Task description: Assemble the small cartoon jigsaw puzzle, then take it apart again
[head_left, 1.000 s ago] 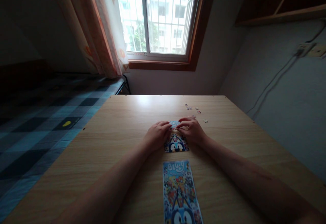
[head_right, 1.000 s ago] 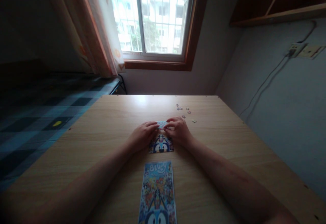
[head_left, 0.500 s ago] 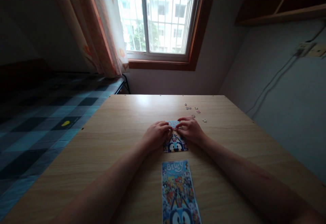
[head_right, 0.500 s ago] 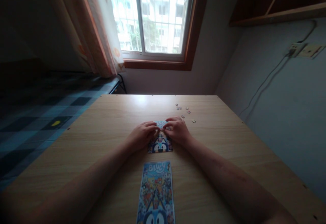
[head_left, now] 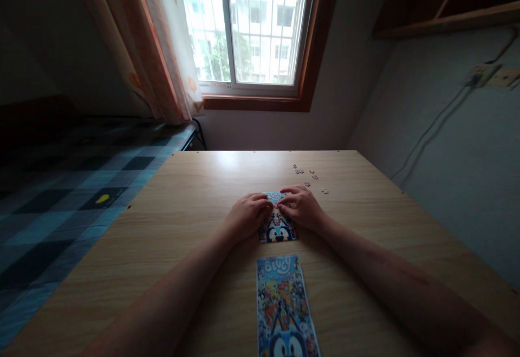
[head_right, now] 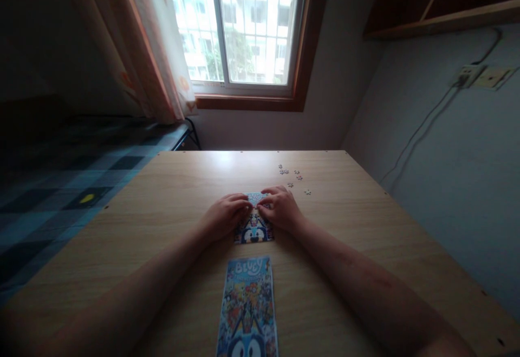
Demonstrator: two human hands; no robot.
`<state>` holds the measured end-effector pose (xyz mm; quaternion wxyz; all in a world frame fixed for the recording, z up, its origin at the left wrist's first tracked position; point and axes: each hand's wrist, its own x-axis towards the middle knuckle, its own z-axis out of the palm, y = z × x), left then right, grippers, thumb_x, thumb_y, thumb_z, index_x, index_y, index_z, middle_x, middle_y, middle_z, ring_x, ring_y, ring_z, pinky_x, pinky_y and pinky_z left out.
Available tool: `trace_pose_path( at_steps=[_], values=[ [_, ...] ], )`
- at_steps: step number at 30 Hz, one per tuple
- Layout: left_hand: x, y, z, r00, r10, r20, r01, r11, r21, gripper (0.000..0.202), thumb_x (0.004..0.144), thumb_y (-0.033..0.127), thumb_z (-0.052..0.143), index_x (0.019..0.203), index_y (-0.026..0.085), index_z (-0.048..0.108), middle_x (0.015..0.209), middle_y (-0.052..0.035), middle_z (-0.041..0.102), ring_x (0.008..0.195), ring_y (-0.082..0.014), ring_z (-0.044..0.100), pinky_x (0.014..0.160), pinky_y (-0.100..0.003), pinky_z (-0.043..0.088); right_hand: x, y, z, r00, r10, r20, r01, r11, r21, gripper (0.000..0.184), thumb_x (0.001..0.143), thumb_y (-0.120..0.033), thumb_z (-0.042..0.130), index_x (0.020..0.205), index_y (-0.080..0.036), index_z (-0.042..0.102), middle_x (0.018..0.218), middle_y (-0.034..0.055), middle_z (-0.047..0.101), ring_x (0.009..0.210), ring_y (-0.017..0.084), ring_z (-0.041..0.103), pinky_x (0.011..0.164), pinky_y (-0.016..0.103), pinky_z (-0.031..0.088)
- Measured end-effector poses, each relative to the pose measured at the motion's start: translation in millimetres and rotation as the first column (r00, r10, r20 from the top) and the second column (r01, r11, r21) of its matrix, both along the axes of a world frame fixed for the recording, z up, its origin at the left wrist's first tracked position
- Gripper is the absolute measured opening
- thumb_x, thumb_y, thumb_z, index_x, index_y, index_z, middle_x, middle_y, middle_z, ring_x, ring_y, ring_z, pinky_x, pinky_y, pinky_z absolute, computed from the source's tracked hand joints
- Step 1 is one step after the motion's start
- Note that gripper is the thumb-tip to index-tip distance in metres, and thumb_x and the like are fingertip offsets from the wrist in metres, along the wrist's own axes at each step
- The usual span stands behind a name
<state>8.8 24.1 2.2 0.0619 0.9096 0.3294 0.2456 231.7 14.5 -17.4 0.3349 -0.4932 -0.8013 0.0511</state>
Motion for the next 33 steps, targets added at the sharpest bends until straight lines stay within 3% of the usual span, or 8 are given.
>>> trace_pose_path(
  at_steps=[8,13,17,23,33],
  values=[
    [-0.2,-0.6,-2.7,0.999,0.037,-0.008,-0.037,0.999,0.003,0.023,0.097,0.027,0.052,0.105,0.022,0.073,0.118,-0.0079,0.070,0.109,-0.0240,0.064,0.099,-0.042,0.052,-3.2,-6.4,3.8,0.998,-0.031,0.058,0.029,0.999,0.044,0.007,0.084,-0.031,0.072,0.086,-0.030,0.079,0.118,0.0014,0.070,0.113,0.026,0.055,0.100,0.046,0.037],
    [-4.7,3.1,-6.7,0.992,0.094,0.089,-0.090,0.995,-0.044,0.030,0.090,0.015,0.052,0.114,0.021,0.071,0.125,-0.0098,0.067,0.113,-0.0234,0.062,0.101,-0.042,0.052,-0.8,-4.8,4.4,0.999,-0.031,-0.023,0.032,0.997,0.064,0.009,0.085,-0.027,0.069,0.088,-0.028,0.078,0.117,0.0021,0.070,0.111,0.025,0.057,0.101,0.044,0.038],
    [-7.5,7.3,-7.3,0.956,0.205,0.209,-0.192,0.978,-0.081,0.033,0.084,0.007,0.049,0.100,0.021,0.074,0.112,-0.0069,0.071,0.106,-0.0220,0.064,0.100,-0.042,0.052,2.9,-2.6,6.2,0.989,-0.019,-0.147,0.030,0.997,0.077,0.018,0.093,-0.029,0.060,0.095,-0.025,0.077,0.108,0.0049,0.072,0.106,0.023,0.060,0.099,0.040,0.041],
    [-7.1,7.5,-4.2,0.923,0.305,0.234,-0.274,0.949,-0.156,0.030,0.083,0.008,0.051,0.084,0.022,0.077,0.101,-0.0049,0.072,0.099,-0.0225,0.065,0.097,-0.042,0.053,6.2,0.1,3.8,0.974,-0.024,-0.226,0.035,0.998,0.044,0.027,0.095,-0.031,0.053,0.085,-0.024,0.077,0.105,0.0043,0.072,0.107,0.022,0.060,0.099,0.039,0.042],
    [-4.1,5.4,-2.4,0.939,0.256,0.228,-0.219,0.960,-0.175,0.028,0.085,0.008,0.051,0.087,0.020,0.076,0.101,-0.0047,0.072,0.091,-0.0186,0.067,0.091,-0.034,0.055,6.9,1.2,4.7,0.974,-0.009,-0.226,0.008,1.000,-0.007,0.030,0.094,-0.026,0.050,0.079,-0.022,0.075,0.101,0.0051,0.072,0.103,0.022,0.062,0.096,0.038,0.042]
  ],
)
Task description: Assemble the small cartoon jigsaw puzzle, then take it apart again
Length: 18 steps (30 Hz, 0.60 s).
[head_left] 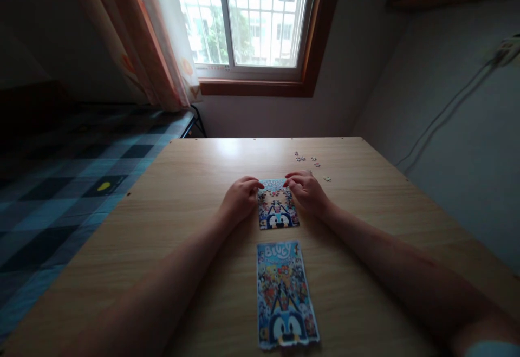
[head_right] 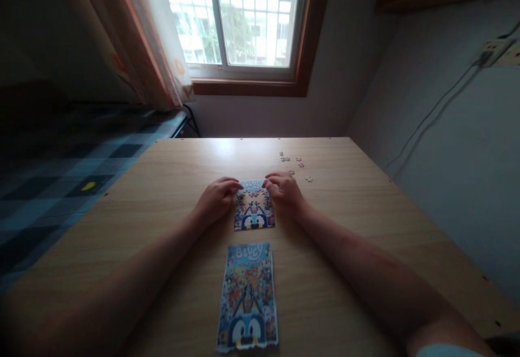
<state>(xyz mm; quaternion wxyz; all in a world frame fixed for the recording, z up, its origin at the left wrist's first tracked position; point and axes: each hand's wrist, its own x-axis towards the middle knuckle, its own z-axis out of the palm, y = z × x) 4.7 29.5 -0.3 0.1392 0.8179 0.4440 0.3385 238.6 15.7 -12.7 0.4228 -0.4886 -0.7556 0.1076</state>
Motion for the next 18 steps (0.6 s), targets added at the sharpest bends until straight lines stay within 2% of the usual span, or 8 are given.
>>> trace_pose_path(
  at_steps=[8,18],
  values=[
    [1.8,1.6,-1.4,0.999,-0.021,-0.048,0.021,1.000,0.001,0.027,0.085,0.007,0.050,0.090,0.020,0.074,0.102,-0.0056,0.072,0.092,-0.0184,0.066,0.091,-0.034,0.055,1.7,0.2,0.5,0.998,0.017,0.066,-0.017,1.000,-0.003,0.029,0.094,-0.028,0.050,0.081,-0.022,0.076,0.102,0.0057,0.072,0.102,0.023,0.061,0.096,0.039,0.043],
    [2.3,1.7,-0.2,0.998,0.023,-0.066,-0.023,1.000,-0.005,0.027,0.085,0.007,0.050,0.094,0.019,0.072,0.103,-0.0056,0.072,0.095,-0.0188,0.066,0.092,-0.033,0.053,2.2,-0.1,1.3,0.997,0.033,0.074,-0.033,0.999,0.006,0.030,0.094,-0.027,0.050,0.082,-0.021,0.076,0.100,0.0050,0.073,0.101,0.022,0.062,0.096,0.038,0.042]
  ],
)
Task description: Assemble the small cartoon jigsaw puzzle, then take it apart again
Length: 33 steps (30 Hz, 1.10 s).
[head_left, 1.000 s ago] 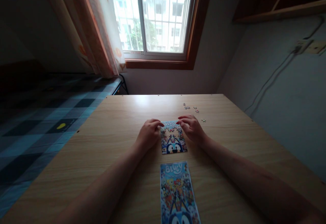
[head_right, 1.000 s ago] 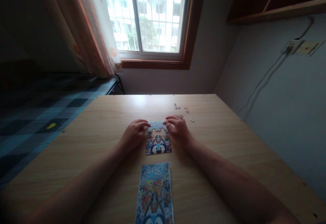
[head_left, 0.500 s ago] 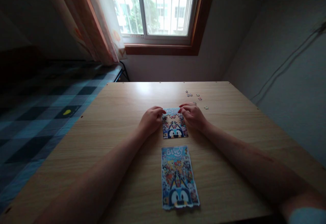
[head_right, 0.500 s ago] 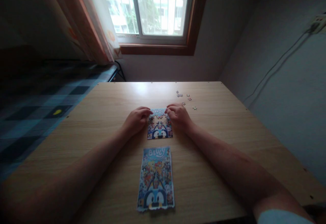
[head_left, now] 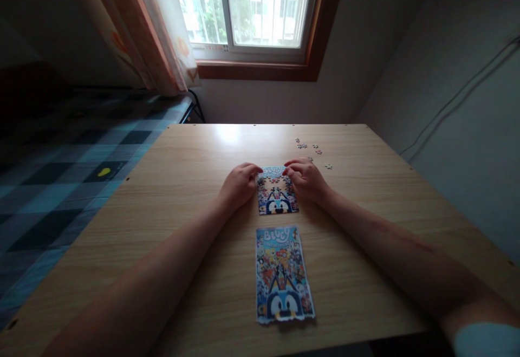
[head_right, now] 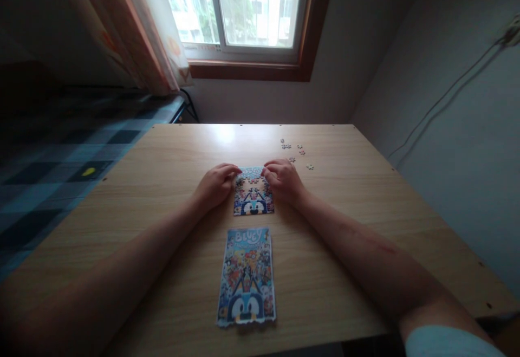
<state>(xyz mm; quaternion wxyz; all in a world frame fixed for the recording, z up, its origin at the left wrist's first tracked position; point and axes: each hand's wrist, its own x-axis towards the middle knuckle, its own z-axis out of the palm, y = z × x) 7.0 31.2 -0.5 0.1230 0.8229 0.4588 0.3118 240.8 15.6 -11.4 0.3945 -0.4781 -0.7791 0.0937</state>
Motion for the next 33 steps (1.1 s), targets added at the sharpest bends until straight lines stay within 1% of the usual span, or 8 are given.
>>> trace_pose_path(
  at_steps=[6,13,19,22,25,28,31,33],
  values=[
    [-0.7,-0.1,0.8,0.993,0.099,-0.062,-0.098,0.995,0.013,0.029,0.085,0.008,0.050,0.099,0.019,0.072,0.105,-0.0069,0.073,0.100,-0.0228,0.064,0.094,-0.038,0.052,-0.7,-0.7,2.1,1.000,0.009,0.002,-0.009,1.000,-0.005,0.029,0.094,-0.027,0.050,0.081,-0.022,0.076,0.099,0.0046,0.073,0.100,0.021,0.062,0.096,0.037,0.043],
    [-0.9,0.4,-0.7,0.990,0.102,-0.102,-0.101,0.995,0.008,0.026,0.087,0.012,0.051,0.102,0.019,0.071,0.106,-0.0083,0.073,0.101,-0.0243,0.064,0.095,-0.040,0.050,-0.3,-0.7,1.4,1.000,0.024,-0.001,-0.024,1.000,0.017,0.030,0.095,-0.027,0.050,0.080,-0.022,0.075,0.097,0.0040,0.074,0.098,0.020,0.063,0.094,0.036,0.043],
    [-2.3,0.0,0.8,0.986,0.121,-0.111,-0.120,0.993,0.020,0.025,0.092,0.020,0.049,0.107,0.017,0.069,0.109,-0.0108,0.072,0.104,-0.0270,0.064,0.096,-0.043,0.050,-1.8,0.9,-3.4,0.995,-0.094,0.040,0.095,0.995,-0.009,0.026,0.093,-0.027,0.053,0.079,-0.022,0.075,0.094,0.0045,0.074,0.096,0.021,0.062,0.094,0.037,0.042],
    [-3.7,0.2,1.9,0.986,0.123,-0.117,-0.120,0.992,0.029,0.025,0.091,0.020,0.049,0.107,0.018,0.068,0.109,-0.0110,0.072,0.103,-0.0275,0.064,0.094,-0.044,0.051,-4.3,-1.2,-1.4,0.995,-0.081,0.063,0.081,0.997,0.006,0.025,0.093,-0.029,0.054,0.080,-0.022,0.075,0.095,0.0046,0.074,0.096,0.021,0.061,0.095,0.037,0.042],
    [-5.0,0.6,2.3,0.985,0.125,-0.120,-0.121,0.992,0.035,0.025,0.091,0.020,0.048,0.106,0.018,0.068,0.108,-0.0107,0.072,0.103,-0.0272,0.064,0.094,-0.043,0.051,-4.1,-4.5,10.7,0.996,-0.018,0.090,0.010,0.996,0.088,0.024,0.094,-0.029,0.056,0.079,-0.022,0.074,0.096,0.0037,0.073,0.097,0.020,0.061,0.096,0.037,0.041],
    [-5.9,0.6,2.3,0.983,0.132,-0.128,-0.129,0.991,0.038,0.025,0.091,0.021,0.048,0.107,0.018,0.068,0.107,-0.0101,0.073,0.103,-0.0269,0.064,0.094,-0.043,0.051,7.4,-3.1,33.3,0.997,0.002,0.079,-0.018,0.981,0.195,0.023,0.094,-0.029,0.056,0.079,-0.022,0.073,0.099,0.0038,0.073,0.098,0.020,0.061,0.096,0.037,0.043],
    [-6.2,0.0,2.5,0.981,0.142,-0.132,-0.140,0.990,0.027,0.028,0.093,0.022,0.046,0.111,0.018,0.067,0.109,-0.0101,0.072,0.105,-0.0266,0.064,0.095,-0.043,0.050,36.6,9.3,51.9,0.993,-0.113,-0.028,0.116,0.953,0.281,0.021,0.094,-0.029,0.054,0.090,-0.021,0.073,0.100,0.0053,0.072,0.101,0.021,0.062,0.097,0.037,0.044],
    [-5.9,-0.5,3.3,0.980,0.147,-0.134,-0.147,0.989,0.014,0.029,0.093,0.022,0.045,0.112,0.018,0.067,0.111,-0.0106,0.072,0.105,-0.0265,0.064,0.097,-0.043,0.050,64.1,23.1,51.3,0.970,-0.221,-0.103,0.242,0.916,0.321,0.021,0.091,-0.031,0.057,0.096,-0.020,0.073,0.100,0.0064,0.072,0.100,0.022,0.062,0.096,0.040,0.046]
  ],
)
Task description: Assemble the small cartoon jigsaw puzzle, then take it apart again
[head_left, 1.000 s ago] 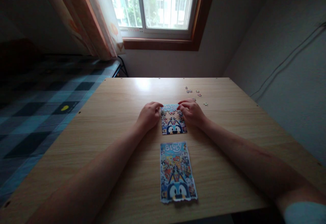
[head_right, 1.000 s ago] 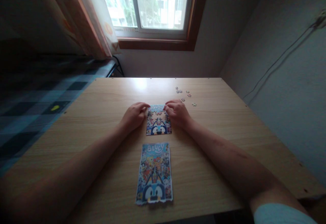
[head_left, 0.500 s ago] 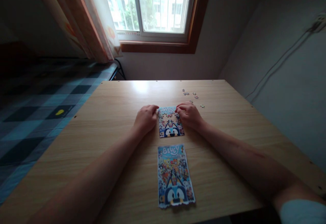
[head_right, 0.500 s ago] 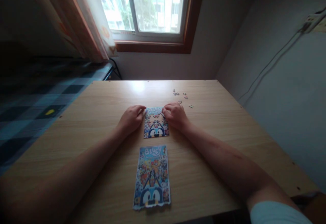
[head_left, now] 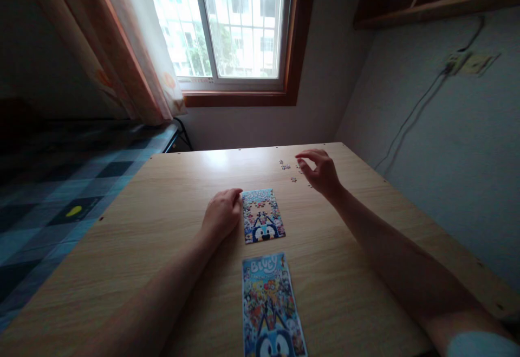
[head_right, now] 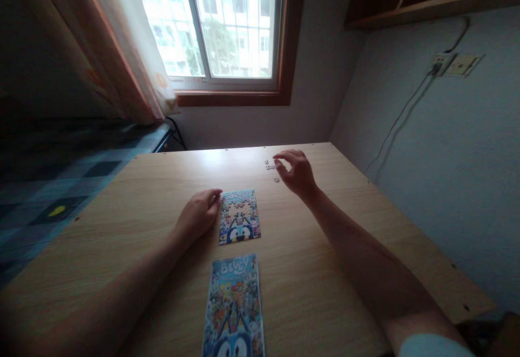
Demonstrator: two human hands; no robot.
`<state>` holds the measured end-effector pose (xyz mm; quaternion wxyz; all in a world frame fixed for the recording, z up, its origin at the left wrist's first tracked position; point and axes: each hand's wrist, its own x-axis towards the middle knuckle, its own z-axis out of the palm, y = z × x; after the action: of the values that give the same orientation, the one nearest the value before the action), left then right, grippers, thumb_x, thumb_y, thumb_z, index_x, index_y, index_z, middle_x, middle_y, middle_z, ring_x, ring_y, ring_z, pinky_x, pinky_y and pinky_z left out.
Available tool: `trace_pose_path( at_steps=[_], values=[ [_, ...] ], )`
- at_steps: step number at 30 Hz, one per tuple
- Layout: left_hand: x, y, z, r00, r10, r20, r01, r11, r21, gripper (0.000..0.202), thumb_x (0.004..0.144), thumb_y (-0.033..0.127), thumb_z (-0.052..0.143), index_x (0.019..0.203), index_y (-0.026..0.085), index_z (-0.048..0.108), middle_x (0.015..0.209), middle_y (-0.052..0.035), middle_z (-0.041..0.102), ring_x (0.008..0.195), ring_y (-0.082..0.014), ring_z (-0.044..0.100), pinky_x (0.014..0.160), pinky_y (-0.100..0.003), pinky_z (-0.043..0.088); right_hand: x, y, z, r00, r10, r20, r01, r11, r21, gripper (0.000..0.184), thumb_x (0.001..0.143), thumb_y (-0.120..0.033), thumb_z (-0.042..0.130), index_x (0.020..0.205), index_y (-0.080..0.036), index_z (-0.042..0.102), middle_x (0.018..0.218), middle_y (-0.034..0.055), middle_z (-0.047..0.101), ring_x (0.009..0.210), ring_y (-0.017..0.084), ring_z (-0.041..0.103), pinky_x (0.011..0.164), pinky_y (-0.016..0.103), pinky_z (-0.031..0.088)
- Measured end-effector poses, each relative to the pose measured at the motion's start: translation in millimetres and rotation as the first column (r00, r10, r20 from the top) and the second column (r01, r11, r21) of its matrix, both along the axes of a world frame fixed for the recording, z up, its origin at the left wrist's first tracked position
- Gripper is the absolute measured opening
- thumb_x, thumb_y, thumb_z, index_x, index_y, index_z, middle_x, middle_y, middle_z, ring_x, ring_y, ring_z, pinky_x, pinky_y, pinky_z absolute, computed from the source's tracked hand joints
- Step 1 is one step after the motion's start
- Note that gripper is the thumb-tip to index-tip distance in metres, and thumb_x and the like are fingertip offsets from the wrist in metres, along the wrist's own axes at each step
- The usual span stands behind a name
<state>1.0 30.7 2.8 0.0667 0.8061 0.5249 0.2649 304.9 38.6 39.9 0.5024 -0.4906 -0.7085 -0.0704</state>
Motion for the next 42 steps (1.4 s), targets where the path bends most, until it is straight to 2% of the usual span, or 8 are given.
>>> trace_pose_path(
  at_steps=[3,5,7,10,19,30,37,42],
  values=[
    [0.5,-0.7,1.6,1.000,0.007,-0.004,-0.007,1.000,-0.012,0.031,0.094,0.023,0.044,0.113,0.017,0.067,0.112,-0.0113,0.072,0.106,-0.0271,0.063,0.098,-0.043,0.049,43.6,21.9,-23.6,0.975,-0.167,-0.148,0.159,0.985,-0.067,0.026,0.088,-0.030,0.054,0.101,-0.018,0.073,0.100,0.0075,0.072,0.088,0.021,0.063,0.088,0.039,0.050],
    [0.7,-0.9,2.4,1.000,0.009,-0.003,-0.009,1.000,-0.015,0.031,0.093,0.022,0.044,0.113,0.017,0.067,0.111,-0.0115,0.072,0.107,-0.0272,0.063,0.098,-0.043,0.049,67.3,33.4,-46.4,0.920,-0.277,-0.277,0.215,0.948,-0.234,0.028,0.084,-0.028,0.054,0.100,-0.015,0.073,0.098,0.0090,0.073,0.080,0.020,0.064,0.081,0.036,0.052],
    [0.8,-1.0,2.7,1.000,0.009,0.000,-0.009,1.000,-0.014,0.032,0.092,0.021,0.044,0.114,0.016,0.067,0.111,-0.0117,0.072,0.107,-0.0269,0.063,0.098,-0.042,0.049,82.3,40.9,-65.7,0.869,-0.351,-0.350,0.217,0.904,-0.367,0.029,0.080,-0.024,0.054,0.100,-0.013,0.073,0.097,0.0099,0.074,0.081,0.020,0.066,0.081,0.035,0.053],
    [0.7,-0.9,2.5,1.000,0.006,-0.001,-0.007,1.000,-0.013,0.032,0.093,0.022,0.044,0.114,0.016,0.067,0.112,-0.0117,0.071,0.108,-0.0272,0.063,0.099,-0.042,0.049,86.9,45.3,-80.0,0.851,-0.348,-0.392,0.170,0.890,-0.423,0.031,0.080,-0.023,0.052,0.102,-0.014,0.072,0.099,0.0093,0.074,0.085,0.020,0.067,0.083,0.034,0.054],
    [0.7,-0.8,1.9,1.000,0.004,-0.014,-0.005,1.000,-0.018,0.032,0.093,0.021,0.044,0.115,0.016,0.067,0.115,-0.0111,0.071,0.109,-0.0269,0.062,0.100,-0.042,0.048,60.1,31.4,-72.7,0.995,-0.097,0.029,0.101,0.934,-0.342,0.027,0.086,-0.023,0.054,0.103,-0.019,0.074,0.109,0.0089,0.070,0.100,0.021,0.064,0.093,0.034,0.050],
    [0.4,0.2,-1.3,1.000,-0.001,-0.014,0.001,1.000,-0.004,0.031,0.093,0.020,0.046,0.115,0.016,0.067,0.114,-0.0110,0.071,0.108,-0.0269,0.062,0.099,-0.042,0.048,19.9,11.7,-51.3,0.864,-0.054,0.500,0.218,0.936,-0.276,0.031,0.091,-0.037,0.058,0.113,-0.021,0.074,0.137,0.0101,0.058,0.131,0.031,0.044,0.108,0.050,0.033],
    [1.4,-2.9,2.4,1.000,-0.008,-0.021,0.008,1.000,-0.012,0.032,0.090,0.020,0.049,0.116,0.017,0.067,0.114,-0.0102,0.071,0.109,-0.0265,0.062,0.099,-0.041,0.048,14.9,8.0,-51.3,0.864,0.081,0.497,0.089,0.947,-0.308,0.016,0.089,-0.036,0.063,0.092,-0.027,0.075,0.134,0.0039,0.061,0.127,0.028,0.049,0.108,0.051,0.034],
    [1.6,-3.2,2.0,1.000,-0.007,-0.016,0.007,1.000,-0.007,0.032,0.090,0.022,0.048,0.116,0.017,0.067,0.114,-0.0104,0.071,0.109,-0.0272,0.061,0.099,-0.042,0.048,21.7,9.9,-53.6,0.901,0.017,0.433,0.116,0.953,-0.279,0.027,0.084,-0.034,0.069,0.109,-0.025,0.071,0.134,0.0068,0.061,0.125,0.027,0.051,0.106,0.047,0.039]
  ],
)
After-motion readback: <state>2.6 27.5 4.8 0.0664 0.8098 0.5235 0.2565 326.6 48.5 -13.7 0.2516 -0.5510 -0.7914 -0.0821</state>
